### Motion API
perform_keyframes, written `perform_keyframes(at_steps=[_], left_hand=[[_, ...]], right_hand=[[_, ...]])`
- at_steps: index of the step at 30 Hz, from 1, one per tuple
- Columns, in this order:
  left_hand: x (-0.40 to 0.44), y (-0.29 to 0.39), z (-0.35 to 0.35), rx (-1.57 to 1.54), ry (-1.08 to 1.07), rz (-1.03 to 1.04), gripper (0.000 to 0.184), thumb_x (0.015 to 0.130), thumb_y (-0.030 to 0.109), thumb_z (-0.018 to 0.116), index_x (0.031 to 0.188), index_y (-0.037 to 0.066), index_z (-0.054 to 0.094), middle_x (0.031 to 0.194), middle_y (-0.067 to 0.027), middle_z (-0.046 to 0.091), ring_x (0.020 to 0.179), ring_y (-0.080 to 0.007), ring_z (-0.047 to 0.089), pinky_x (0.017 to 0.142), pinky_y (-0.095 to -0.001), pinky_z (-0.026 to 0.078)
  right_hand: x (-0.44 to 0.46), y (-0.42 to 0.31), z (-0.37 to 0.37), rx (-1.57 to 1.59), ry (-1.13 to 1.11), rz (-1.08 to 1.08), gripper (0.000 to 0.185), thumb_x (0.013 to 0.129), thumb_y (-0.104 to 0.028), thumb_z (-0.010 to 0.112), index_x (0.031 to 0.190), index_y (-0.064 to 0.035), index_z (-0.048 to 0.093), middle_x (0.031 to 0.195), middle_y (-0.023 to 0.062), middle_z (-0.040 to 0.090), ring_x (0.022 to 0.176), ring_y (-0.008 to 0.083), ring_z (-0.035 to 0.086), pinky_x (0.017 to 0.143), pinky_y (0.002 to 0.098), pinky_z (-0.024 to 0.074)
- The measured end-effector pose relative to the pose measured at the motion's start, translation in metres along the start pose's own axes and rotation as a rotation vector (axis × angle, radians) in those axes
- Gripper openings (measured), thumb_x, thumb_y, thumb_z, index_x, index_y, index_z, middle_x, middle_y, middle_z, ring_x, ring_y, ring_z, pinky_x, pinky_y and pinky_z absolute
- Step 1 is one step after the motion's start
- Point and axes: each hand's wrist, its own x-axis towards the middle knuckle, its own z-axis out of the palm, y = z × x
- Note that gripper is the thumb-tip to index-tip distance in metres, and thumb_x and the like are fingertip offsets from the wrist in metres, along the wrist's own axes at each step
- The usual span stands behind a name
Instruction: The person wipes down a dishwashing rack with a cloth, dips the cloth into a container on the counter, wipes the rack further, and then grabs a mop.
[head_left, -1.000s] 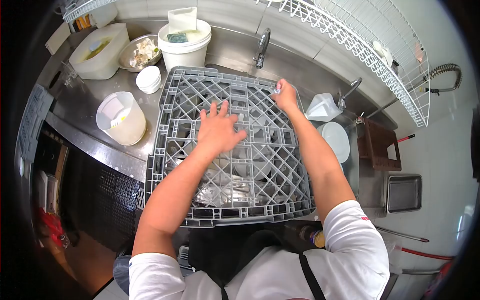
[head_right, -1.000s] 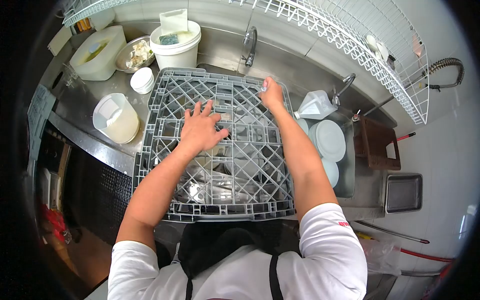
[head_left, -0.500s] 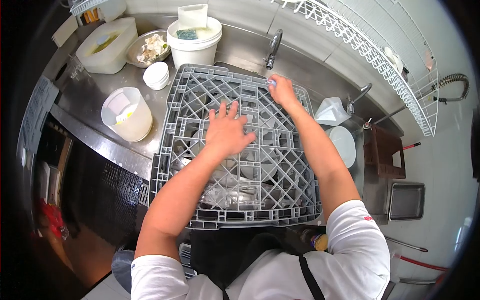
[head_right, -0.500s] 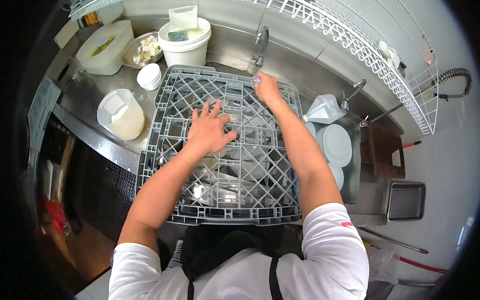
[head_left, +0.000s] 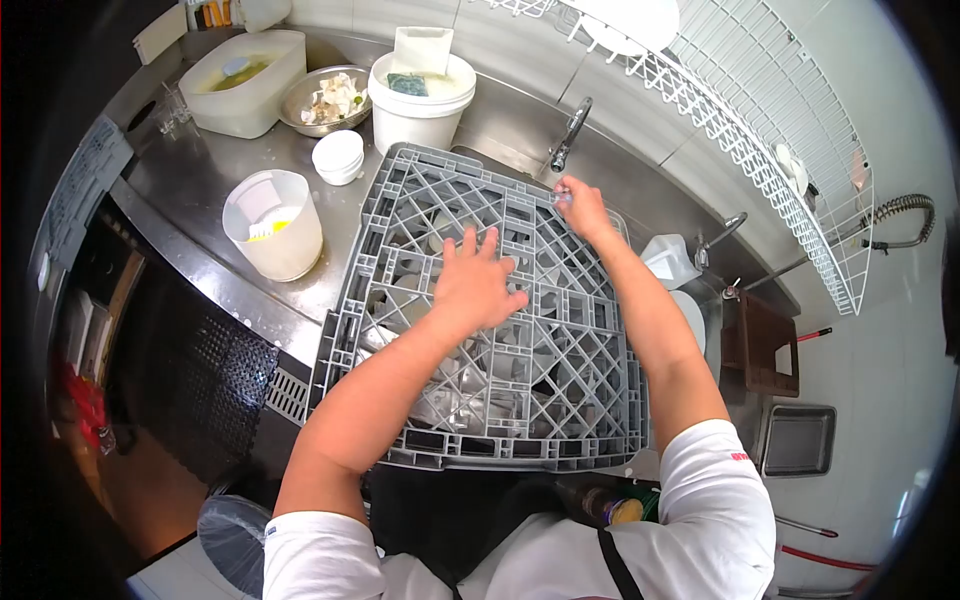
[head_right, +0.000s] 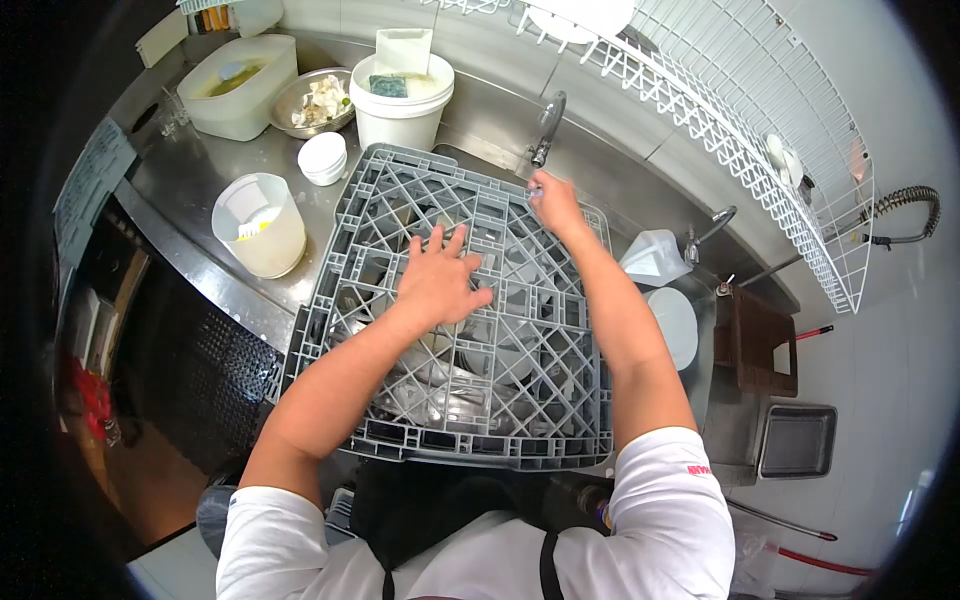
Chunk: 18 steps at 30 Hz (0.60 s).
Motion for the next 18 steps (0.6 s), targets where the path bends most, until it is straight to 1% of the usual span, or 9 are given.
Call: perform_keyframes(at_steps=[1, 4, 7, 8, 11, 12, 13, 15, 18], left_hand=[[0.0, 0.0, 0.0, -0.002, -0.002, 0.0, 0.062, 0.089, 0.057, 0.06, 0.136, 0.017, 0.065, 0.164, -0.02, 0.032, 0.15, -0.0442, 0.028, 0.119, -0.0623, 0.023], [-0.002, 0.0, 0.001, -0.021, -0.015, 0.004, 0.062, 0.09, 0.058, 0.06, 0.136, 0.016, 0.065, 0.164, -0.0198, 0.032, 0.151, -0.044, 0.028, 0.12, -0.0619, 0.023], [-0.003, -0.003, -0.001, -0.033, -0.03, 0.018, 0.062, 0.09, 0.058, 0.06, 0.136, 0.016, 0.065, 0.164, -0.0197, 0.032, 0.151, -0.0439, 0.027, 0.12, -0.0614, 0.022], [-0.003, -0.003, -0.002, -0.029, -0.029, 0.018, 0.062, 0.09, 0.058, 0.06, 0.136, 0.016, 0.065, 0.164, -0.0197, 0.032, 0.151, -0.0438, 0.027, 0.12, -0.0614, 0.022], [-0.001, -0.002, -0.001, -0.018, -0.022, 0.016, 0.062, 0.09, 0.058, 0.06, 0.136, 0.016, 0.065, 0.164, -0.0196, 0.031, 0.151, -0.044, 0.027, 0.12, -0.0612, 0.022], [-0.001, -0.002, 0.0, -0.011, -0.022, 0.021, 0.062, 0.09, 0.058, 0.06, 0.136, 0.016, 0.065, 0.164, -0.0196, 0.031, 0.151, -0.0441, 0.027, 0.12, -0.0611, 0.022], [-0.001, -0.002, 0.0, -0.016, -0.018, 0.019, 0.062, 0.09, 0.058, 0.06, 0.135, 0.016, 0.065, 0.164, -0.0197, 0.032, 0.151, -0.0442, 0.027, 0.12, -0.0611, 0.022], [0.0, -0.001, 0.001, -0.027, -0.012, 0.016, 0.062, 0.09, 0.058, 0.06, 0.135, 0.015, 0.065, 0.164, -0.0197, 0.032, 0.151, -0.0444, 0.027, 0.12, -0.0612, 0.022], [-0.002, -0.002, -0.001, -0.046, -0.021, 0.014, 0.061, 0.09, 0.058, 0.061, 0.133, 0.015, 0.066, 0.164, -0.0198, 0.032, 0.151, -0.0445, 0.028, 0.12, -0.0612, 0.022]], right_hand=[[-0.002, 0.002, 0.003, 0.02, 0.03, 0.012, 0.026, 0.076, -0.007, 0.077, 0.1, -0.0082, 0.067, 0.098, 0.0221, 0.072, 0.095, 0.0445, 0.068, 0.085, 0.046, 0.0553], [-0.005, 0.022, -0.015, -0.169, -0.134, 0.111, 0.022, 0.079, -0.011, 0.078, 0.099, -0.0073, 0.069, 0.097, 0.0168, 0.075, 0.093, 0.0354, 0.072, 0.086, 0.0418, 0.0555], [0.012, 0.026, -0.029, -0.231, -0.28, 0.174, 0.025, 0.076, -0.013, 0.081, 0.1, -0.0092, 0.073, 0.096, 0.0149, 0.076, 0.092, 0.0305, 0.073, 0.086, 0.0401, 0.0557], [0.017, 0.031, -0.024, -0.159, -0.18, 0.219, 0.025, 0.079, -0.016, 0.081, 0.102, -0.0096, 0.075, 0.094, 0.0129, 0.076, 0.091, 0.0258, 0.073, 0.085, 0.0368, 0.0558], [0.024, -0.007, -0.014, 0.159, 0.193, 0.215, 0.025, 0.084, -0.021, 0.077, 0.106, -0.0106, 0.075, 0.102, 0.0149, 0.077, 0.096, 0.0293, 0.074, 0.085, 0.0377, 0.0562], [0.025, -0.018, -0.002, 0.273, 0.184, 0.115, 0.026, 0.089, -0.024, 0.073, 0.111, -0.0104, 0.075, 0.104, 0.0146, 0.077, 0.097, 0.028, 0.074, 0.084, 0.0368, 0.0559], [0.031, -0.022, 0.018, 0.456, 0.039, 0.1, 0.028, 0.092, -0.025, 0.069, 0.116, -0.0108, 0.074, 0.107, 0.0151, 0.076, 0.098, 0.03, 0.073, 0.087, 0.0389, 0.0556], [0.023, -0.031, 0.043, 0.247, -0.033, -0.127, 0.029, 0.094, -0.026, 0.066, 0.118, -0.0096, 0.073, 0.107, 0.0181, 0.075, 0.099, 0.0351, 0.072, 0.09, 0.0424, 0.0546], [0.023, -0.034, 0.028, 0.146, -0.151, -0.03, 0.027, 0.097, -0.023, 0.062, 0.118, -0.0104, 0.072, 0.106, 0.0183, 0.074, 0.099, 0.0363, 0.071, 0.091, 0.0442, 0.0539]])
